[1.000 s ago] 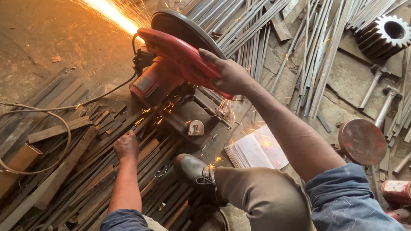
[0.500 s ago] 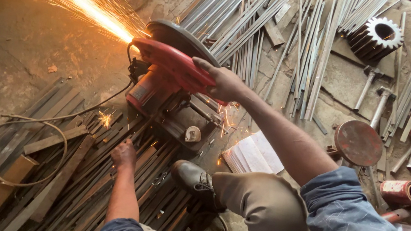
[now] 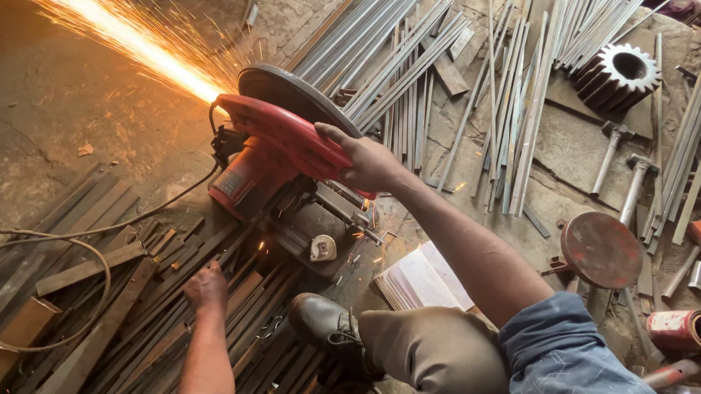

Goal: The person uses a red chop saw to cut metal rods, holding the rods against the saw guide by hand and lowering the saw blade through the metal.

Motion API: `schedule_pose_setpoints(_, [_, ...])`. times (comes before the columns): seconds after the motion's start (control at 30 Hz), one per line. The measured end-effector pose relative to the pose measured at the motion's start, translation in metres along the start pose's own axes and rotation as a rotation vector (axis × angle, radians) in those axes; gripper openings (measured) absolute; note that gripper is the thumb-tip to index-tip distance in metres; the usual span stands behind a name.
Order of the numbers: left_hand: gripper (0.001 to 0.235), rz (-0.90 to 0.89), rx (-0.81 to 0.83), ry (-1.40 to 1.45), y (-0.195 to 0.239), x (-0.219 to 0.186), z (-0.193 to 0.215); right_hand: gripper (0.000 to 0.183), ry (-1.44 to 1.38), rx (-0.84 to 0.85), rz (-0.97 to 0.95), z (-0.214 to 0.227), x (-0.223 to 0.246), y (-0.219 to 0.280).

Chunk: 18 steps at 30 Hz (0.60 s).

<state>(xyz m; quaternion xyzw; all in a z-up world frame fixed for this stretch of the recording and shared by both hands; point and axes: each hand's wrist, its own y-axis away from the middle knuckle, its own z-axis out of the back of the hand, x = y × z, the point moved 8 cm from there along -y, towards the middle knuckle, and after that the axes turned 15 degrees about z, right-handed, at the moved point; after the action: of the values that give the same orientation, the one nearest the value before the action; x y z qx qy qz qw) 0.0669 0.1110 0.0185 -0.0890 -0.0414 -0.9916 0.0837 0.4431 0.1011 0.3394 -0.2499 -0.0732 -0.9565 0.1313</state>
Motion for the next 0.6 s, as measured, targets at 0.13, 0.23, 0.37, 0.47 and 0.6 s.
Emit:
schedule_pose_setpoints(0.13, [0.034, 0.033, 0.013, 0.094, 0.000, 0.002, 0.005, 0.095, 0.003, -0.030, 0.046, -0.004, -0.005, 0.000])
schedule_pose_setpoints(0.23, [0.054, 0.105, 0.095, 0.056, 0.000, 0.013, 0.002, 0.094, -0.060, 0.030, -0.050, -0.024, -0.021, 0.009])
schedule_pose_setpoints(0.37, [0.040, 0.103, 0.083, 0.152, 0.003, 0.011, 0.008, 0.102, 0.017, -0.133, 0.137, -0.014, -0.014, 0.007])
schedule_pose_setpoints(0.47, [0.031, 0.100, 0.064, 0.195, 0.009, 0.014, 0.012, 0.092, -0.012, -0.062, -0.008, -0.013, -0.014, -0.001])
schedule_pose_setpoints(0.6, [0.026, 0.093, 0.186, 0.218, 0.013, 0.009, 0.011, 0.047, 0.156, -0.337, 0.136, 0.037, 0.020, -0.019])
